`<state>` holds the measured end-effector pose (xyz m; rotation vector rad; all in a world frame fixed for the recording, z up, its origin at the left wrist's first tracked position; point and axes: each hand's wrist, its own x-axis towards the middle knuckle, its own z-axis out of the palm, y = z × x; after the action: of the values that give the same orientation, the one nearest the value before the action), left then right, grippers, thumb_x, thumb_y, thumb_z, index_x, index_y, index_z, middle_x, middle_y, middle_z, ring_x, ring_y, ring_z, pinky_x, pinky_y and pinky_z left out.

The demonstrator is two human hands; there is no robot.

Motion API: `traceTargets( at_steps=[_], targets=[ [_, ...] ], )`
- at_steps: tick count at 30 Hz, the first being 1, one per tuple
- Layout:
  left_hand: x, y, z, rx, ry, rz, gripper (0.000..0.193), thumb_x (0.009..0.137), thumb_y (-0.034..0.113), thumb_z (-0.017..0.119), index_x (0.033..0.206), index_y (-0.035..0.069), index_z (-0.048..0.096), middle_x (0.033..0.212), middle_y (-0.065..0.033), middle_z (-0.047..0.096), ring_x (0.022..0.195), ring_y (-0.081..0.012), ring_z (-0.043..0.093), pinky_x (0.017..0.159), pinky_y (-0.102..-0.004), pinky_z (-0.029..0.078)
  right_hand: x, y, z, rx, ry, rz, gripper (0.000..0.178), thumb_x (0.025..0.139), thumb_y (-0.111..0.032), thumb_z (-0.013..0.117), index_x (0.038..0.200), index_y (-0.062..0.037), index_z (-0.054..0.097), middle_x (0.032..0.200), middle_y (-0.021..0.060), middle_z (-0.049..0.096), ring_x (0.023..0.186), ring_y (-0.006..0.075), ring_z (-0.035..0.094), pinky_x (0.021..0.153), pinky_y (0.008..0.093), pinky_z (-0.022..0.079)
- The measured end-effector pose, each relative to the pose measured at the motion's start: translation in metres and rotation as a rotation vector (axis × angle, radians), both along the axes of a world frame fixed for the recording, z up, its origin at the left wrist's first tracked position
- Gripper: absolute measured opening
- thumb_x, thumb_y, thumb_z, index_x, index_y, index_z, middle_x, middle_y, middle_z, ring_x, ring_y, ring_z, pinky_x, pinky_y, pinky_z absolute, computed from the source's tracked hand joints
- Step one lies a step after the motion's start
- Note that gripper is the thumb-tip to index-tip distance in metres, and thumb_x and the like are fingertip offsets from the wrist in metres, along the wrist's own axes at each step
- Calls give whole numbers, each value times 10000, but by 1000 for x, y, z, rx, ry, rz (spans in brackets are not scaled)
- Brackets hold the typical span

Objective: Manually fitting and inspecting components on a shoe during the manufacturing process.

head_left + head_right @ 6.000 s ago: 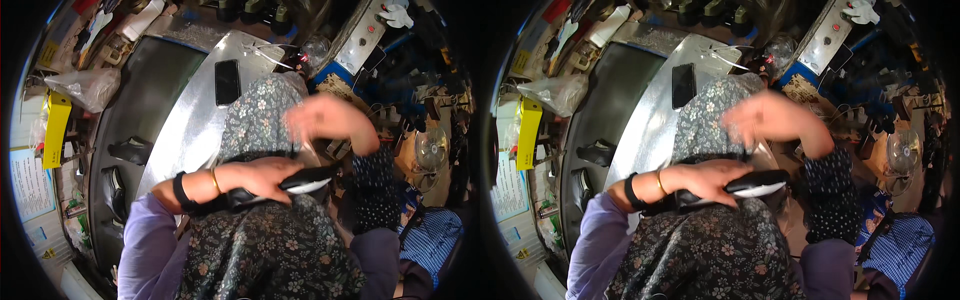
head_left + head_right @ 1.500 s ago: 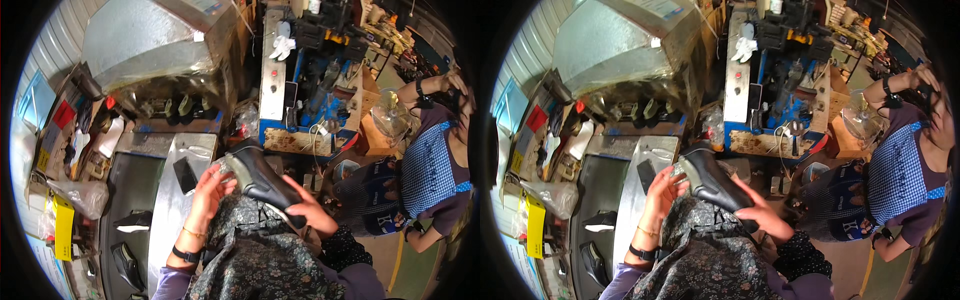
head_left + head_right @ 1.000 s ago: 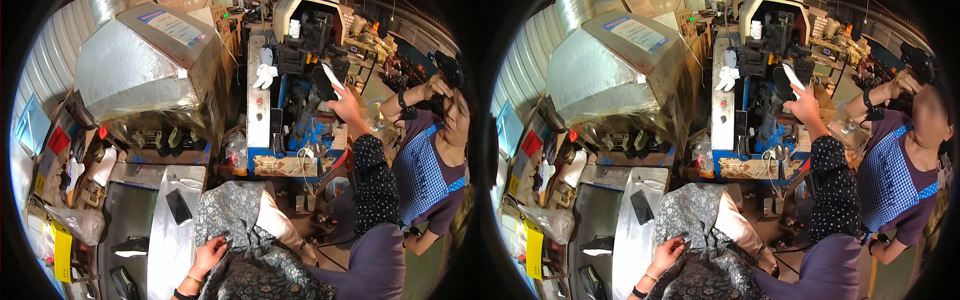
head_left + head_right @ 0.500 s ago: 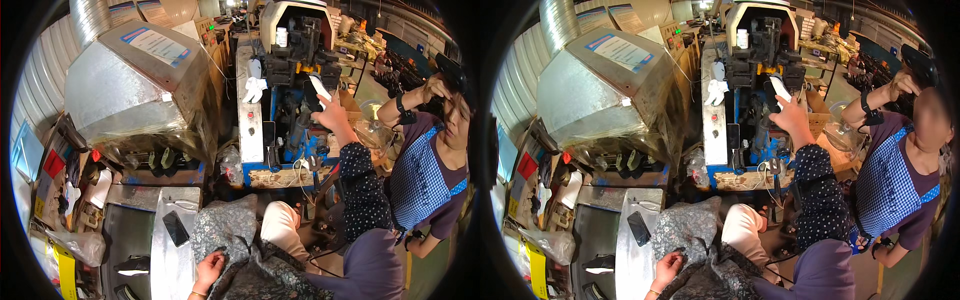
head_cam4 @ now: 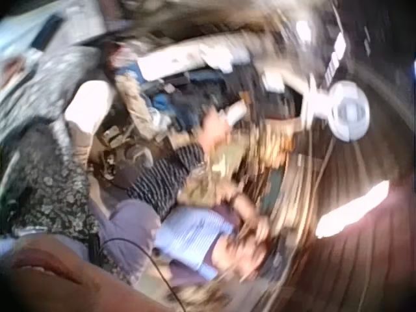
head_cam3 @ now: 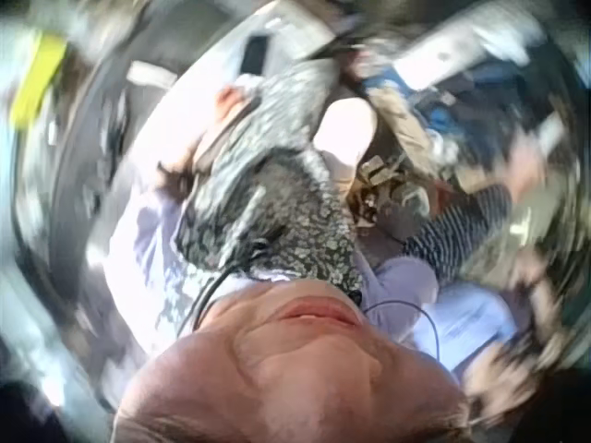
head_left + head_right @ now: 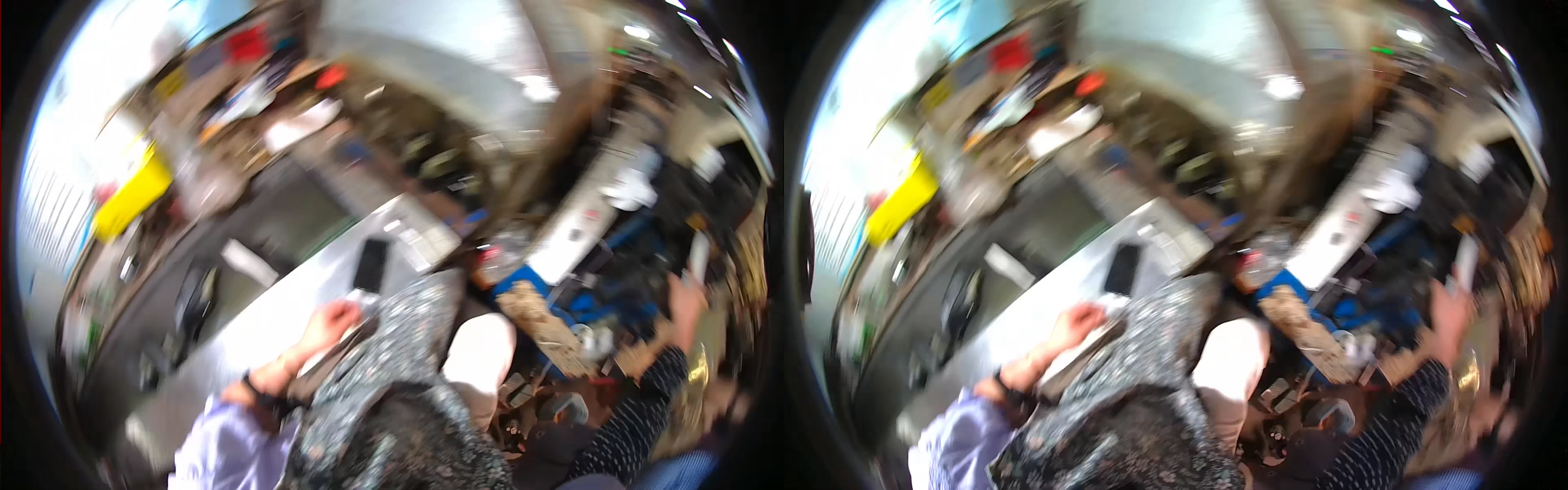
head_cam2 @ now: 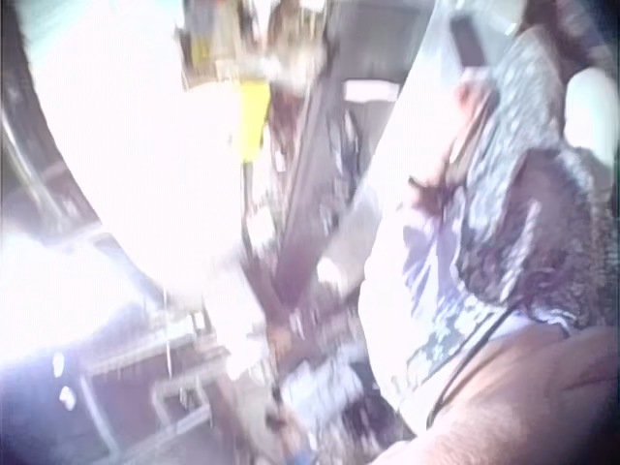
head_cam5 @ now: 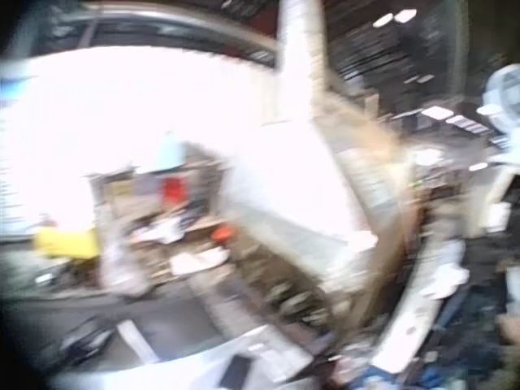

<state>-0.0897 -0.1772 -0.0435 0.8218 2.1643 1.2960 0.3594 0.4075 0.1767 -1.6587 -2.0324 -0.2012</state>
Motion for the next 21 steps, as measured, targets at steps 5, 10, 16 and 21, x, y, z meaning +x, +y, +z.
traceTargets(
  at_steps=[5, 10, 16, 21],
  targets=[
    [-83, -79, -38, -52, 768, 424, 416, 893, 279, 734, 1215, 32, 643, 1166, -114, 700, 986, -275, 688, 866, -385, 545, 32, 112, -8, -123, 49, 205, 672, 895, -366, 662, 1482, -96, 474, 1388, 314, 542, 1278, 423, 536, 1054, 428, 411],
    [-179, -115, -34, -24, -245, 1103, 1059, 758, 414, 845, 1477, -124, 283, 1402, -305, 502, 1372, -325, 464, 1111, -435, 407, 16, 104, -8, 162, -370, -208, 652, 957, -422, 594, 1532, -181, 405, 1454, 267, 478, 1282, 433, 518, 1056, 495, 434],
    [-211, -26, -22, 194, -613, 647, 1211, 768, 430, 823, 1537, -51, 21, 1606, -292, 163, 1469, -454, 252, 1162, -553, 300, -89, -108, -124, 298, -218, 763, 301, 872, -70, 620, 1167, -11, 602, 1128, 172, 620, 1077, 367, 582, 952, 445, 472],
    [-222, -53, -15, -410, 959, 443, 948, 754, 330, 826, 1518, 14, 361, 1425, -245, 535, 1331, -370, 515, 1102, -403, 418, -95, -319, -295, -180, 268, 938, 135, 846, -54, 708, 963, 9, 732, 1016, 179, 710, 952, 308, 678, 874, 357, 518]
  ],
)
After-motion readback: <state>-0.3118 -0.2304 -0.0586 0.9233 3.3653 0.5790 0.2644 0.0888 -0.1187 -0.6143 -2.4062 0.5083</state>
